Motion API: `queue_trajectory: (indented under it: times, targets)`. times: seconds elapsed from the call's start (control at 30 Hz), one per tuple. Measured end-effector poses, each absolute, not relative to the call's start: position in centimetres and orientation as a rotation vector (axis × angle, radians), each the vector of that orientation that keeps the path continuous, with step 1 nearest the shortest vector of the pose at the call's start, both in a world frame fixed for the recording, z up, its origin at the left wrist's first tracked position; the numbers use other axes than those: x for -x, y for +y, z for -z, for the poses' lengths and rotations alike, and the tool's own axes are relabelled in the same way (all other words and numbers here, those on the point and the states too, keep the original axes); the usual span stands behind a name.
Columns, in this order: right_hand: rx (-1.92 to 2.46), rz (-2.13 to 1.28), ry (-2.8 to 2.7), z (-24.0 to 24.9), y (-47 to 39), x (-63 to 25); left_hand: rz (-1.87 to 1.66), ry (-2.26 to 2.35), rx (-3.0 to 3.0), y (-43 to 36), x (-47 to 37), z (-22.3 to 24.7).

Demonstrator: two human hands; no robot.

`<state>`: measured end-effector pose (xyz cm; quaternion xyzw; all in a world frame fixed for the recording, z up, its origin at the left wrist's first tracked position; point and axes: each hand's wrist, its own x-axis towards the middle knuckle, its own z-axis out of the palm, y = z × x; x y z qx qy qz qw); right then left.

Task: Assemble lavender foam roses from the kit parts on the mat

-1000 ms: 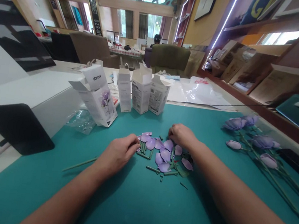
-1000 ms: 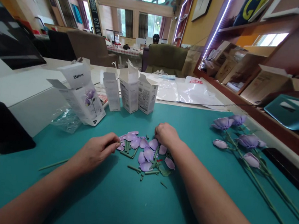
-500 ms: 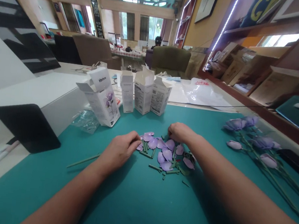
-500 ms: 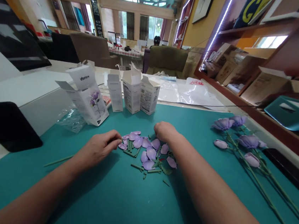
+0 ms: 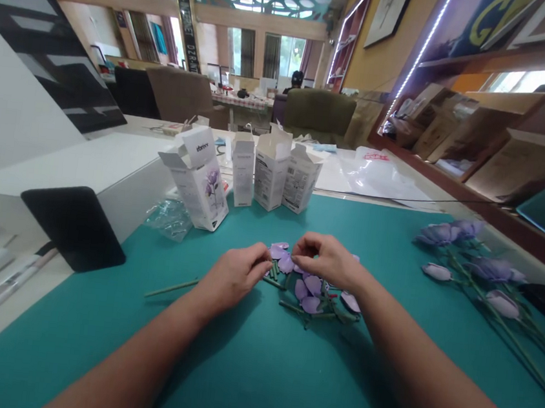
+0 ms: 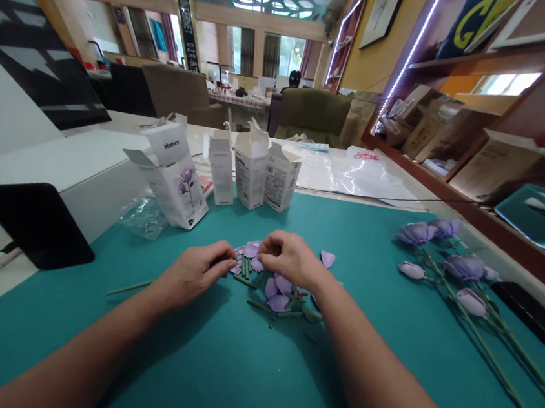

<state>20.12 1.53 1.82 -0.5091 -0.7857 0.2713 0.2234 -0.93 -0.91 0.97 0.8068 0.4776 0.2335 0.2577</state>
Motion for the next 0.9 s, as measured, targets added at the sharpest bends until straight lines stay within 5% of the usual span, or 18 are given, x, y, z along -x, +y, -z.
queue_trajectory:
  times: [0.63, 0.9]
  targets:
    - [1.006, -0.651, -2.142, -1.6, -0.9, -18.6, -0.638, 1.107, -2.036, -1.8, 0.4, -2.2]
    - [0.906, -0.265, -2.386, -4.3, -1.3, -17.9, -0.643, 1.097, -1.821, -2.1, 1.1, -3.5]
